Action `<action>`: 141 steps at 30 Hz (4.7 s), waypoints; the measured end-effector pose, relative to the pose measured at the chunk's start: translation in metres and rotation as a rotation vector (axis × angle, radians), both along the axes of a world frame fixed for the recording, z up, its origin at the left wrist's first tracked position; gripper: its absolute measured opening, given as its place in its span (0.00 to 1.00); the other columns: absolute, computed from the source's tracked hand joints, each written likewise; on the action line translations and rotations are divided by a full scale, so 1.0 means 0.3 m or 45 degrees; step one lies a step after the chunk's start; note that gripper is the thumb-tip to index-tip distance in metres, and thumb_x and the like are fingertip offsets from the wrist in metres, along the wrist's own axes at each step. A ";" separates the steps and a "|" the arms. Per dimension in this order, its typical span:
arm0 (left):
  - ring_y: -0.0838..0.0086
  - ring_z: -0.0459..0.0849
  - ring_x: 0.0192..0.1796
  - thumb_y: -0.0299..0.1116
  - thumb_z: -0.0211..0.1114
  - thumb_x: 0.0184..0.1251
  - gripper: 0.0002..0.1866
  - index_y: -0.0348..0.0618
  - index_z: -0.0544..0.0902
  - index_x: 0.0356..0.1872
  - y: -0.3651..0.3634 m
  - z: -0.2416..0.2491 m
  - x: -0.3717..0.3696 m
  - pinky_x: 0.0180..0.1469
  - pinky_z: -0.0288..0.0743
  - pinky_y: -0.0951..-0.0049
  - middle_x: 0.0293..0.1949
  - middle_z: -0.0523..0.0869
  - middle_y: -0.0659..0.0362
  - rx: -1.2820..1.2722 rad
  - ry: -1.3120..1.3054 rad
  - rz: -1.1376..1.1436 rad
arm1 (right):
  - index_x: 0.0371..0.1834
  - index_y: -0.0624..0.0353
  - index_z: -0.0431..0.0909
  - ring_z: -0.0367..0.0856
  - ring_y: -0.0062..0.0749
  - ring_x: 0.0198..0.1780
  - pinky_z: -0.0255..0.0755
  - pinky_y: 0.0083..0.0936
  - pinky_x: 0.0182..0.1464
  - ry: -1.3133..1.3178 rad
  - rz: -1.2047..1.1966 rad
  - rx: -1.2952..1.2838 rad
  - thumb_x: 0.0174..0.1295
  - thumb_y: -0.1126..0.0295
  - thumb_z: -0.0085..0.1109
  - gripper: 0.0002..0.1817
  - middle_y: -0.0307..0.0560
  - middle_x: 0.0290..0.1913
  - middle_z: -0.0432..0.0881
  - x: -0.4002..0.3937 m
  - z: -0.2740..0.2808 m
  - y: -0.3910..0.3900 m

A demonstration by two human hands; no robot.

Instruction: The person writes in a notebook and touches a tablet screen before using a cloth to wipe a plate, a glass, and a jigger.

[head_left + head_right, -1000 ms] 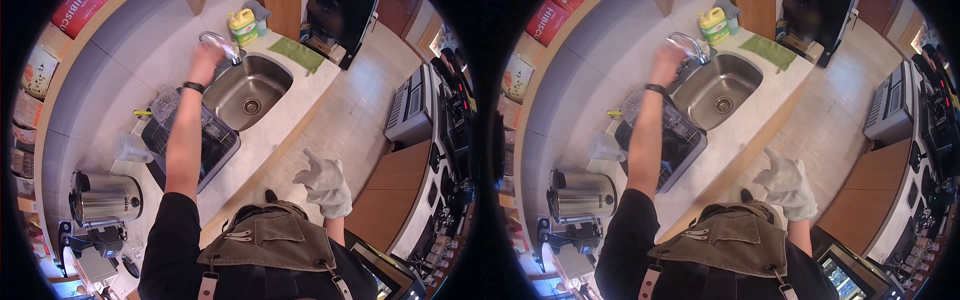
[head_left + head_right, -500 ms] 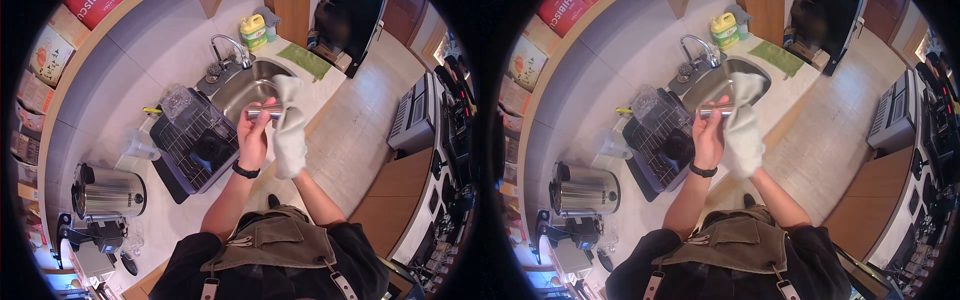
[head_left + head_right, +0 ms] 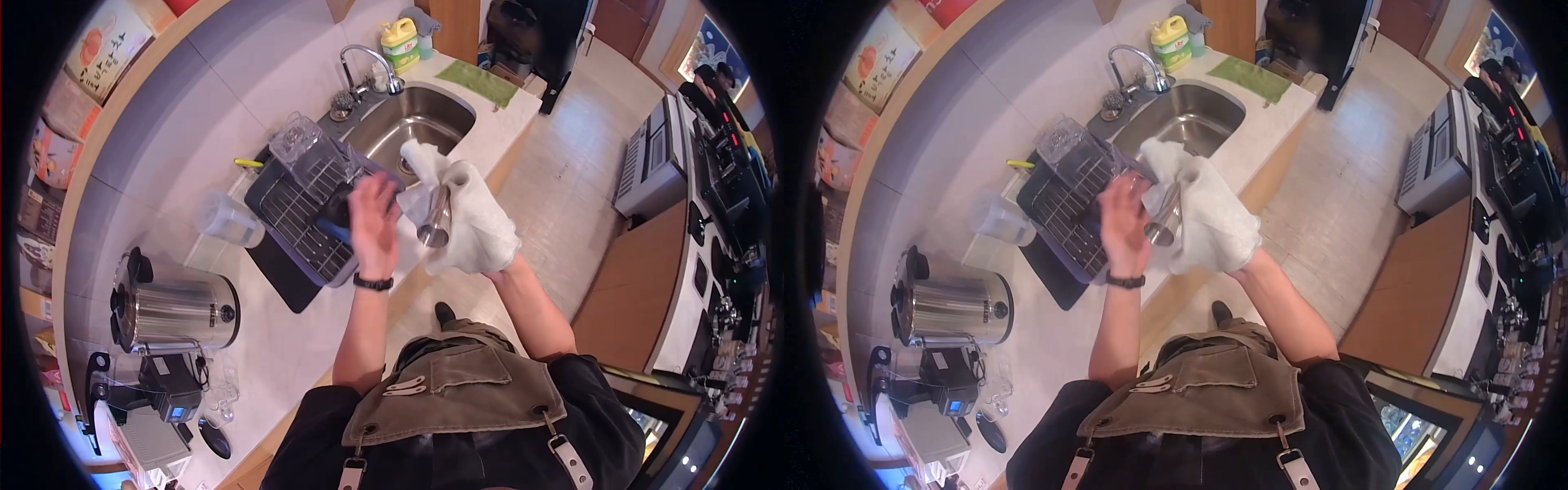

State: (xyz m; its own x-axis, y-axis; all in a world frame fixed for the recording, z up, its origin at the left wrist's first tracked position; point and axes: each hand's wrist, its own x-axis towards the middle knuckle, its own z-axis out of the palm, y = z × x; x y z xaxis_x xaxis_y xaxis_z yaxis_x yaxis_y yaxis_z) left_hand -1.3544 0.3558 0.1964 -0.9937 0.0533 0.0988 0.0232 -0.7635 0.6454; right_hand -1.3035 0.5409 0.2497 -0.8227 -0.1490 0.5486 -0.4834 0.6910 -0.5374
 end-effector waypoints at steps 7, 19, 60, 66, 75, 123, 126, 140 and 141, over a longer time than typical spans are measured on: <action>0.61 0.82 0.63 0.42 0.54 0.80 0.19 0.47 0.77 0.64 0.118 -0.022 0.175 0.67 0.76 0.55 0.62 0.82 0.54 0.475 -0.137 -0.967 | 0.58 0.59 0.78 0.81 0.29 0.48 0.77 0.29 0.47 0.012 -0.013 0.346 0.61 0.66 0.71 0.23 0.40 0.53 0.82 0.325 0.074 0.115; 0.71 0.81 0.57 0.54 0.58 0.78 0.33 0.42 0.65 0.73 0.604 0.160 0.303 0.56 0.80 0.67 0.60 0.78 0.53 -0.061 0.101 -1.107 | 0.58 0.62 0.76 0.81 0.19 0.45 0.79 0.22 0.46 0.094 -0.546 -1.467 0.67 0.73 0.65 0.17 0.37 0.45 0.84 0.595 0.037 0.421; 0.66 0.84 0.45 0.32 0.61 0.71 0.09 0.39 0.72 0.41 2.739 0.169 0.262 0.50 0.79 0.64 0.40 0.84 0.50 0.146 0.265 -2.961 | 0.70 0.61 0.70 0.55 0.49 0.80 0.50 0.43 0.79 0.676 -1.772 -0.413 0.63 0.60 0.69 0.34 0.55 0.77 0.62 0.736 0.042 1.638; 0.75 0.81 0.38 0.35 0.60 0.75 0.11 0.35 0.76 0.43 2.761 0.285 0.199 0.46 0.75 0.74 0.36 0.85 0.55 0.036 0.291 -2.806 | 0.72 0.64 0.68 0.69 0.37 0.71 0.63 0.33 0.72 1.193 -2.042 -1.111 0.65 0.61 0.70 0.35 0.53 0.72 0.68 0.516 0.032 1.751; 0.62 0.83 0.62 0.35 0.63 0.72 0.30 0.29 0.69 0.69 2.903 0.191 0.274 0.66 0.77 0.61 0.64 0.80 0.48 0.071 -0.123 -3.405 | 0.74 0.63 0.62 0.72 0.34 0.67 0.65 0.32 0.70 1.150 -2.306 -0.636 0.69 0.66 0.63 0.33 0.50 0.68 0.72 0.509 0.045 1.846; 0.67 0.89 0.30 0.24 0.61 0.71 0.13 0.40 0.79 0.55 3.545 0.038 1.007 0.32 0.81 0.65 0.38 0.89 0.61 -0.516 0.652 -4.343 | 0.49 0.62 0.81 0.85 0.36 0.42 0.78 0.34 0.48 0.450 -2.975 0.354 0.64 0.63 0.69 0.17 0.44 0.44 0.86 1.122 -0.213 2.317; 0.51 0.88 0.32 0.20 0.61 0.62 0.17 0.40 0.77 0.53 3.677 0.020 1.096 0.34 0.82 0.55 0.36 0.88 0.49 0.927 2.560 -2.640 | 0.51 0.62 0.80 0.82 0.26 0.44 0.78 0.31 0.47 1.599 -2.877 -1.106 0.69 0.63 0.63 0.15 0.40 0.44 0.84 1.024 -0.256 2.442; 0.54 0.89 0.42 0.25 0.62 0.67 0.18 0.38 0.76 0.57 3.806 0.017 1.119 0.42 0.83 0.62 0.42 0.87 0.47 1.013 2.222 -3.378 | 0.50 0.64 0.82 0.86 0.29 0.45 0.79 0.30 0.45 0.898 -3.423 -0.524 0.62 0.68 0.68 0.16 0.43 0.44 0.87 0.965 -0.209 2.520; 0.49 0.88 0.41 0.24 0.62 0.64 0.18 0.38 0.76 0.55 3.813 -0.001 1.136 0.39 0.82 0.58 0.40 0.87 0.45 1.081 2.547 -3.085 | 0.50 0.63 0.81 0.83 0.20 0.46 0.78 0.26 0.45 1.357 -3.232 -1.100 0.67 0.69 0.61 0.12 0.40 0.44 0.86 0.970 -0.234 2.531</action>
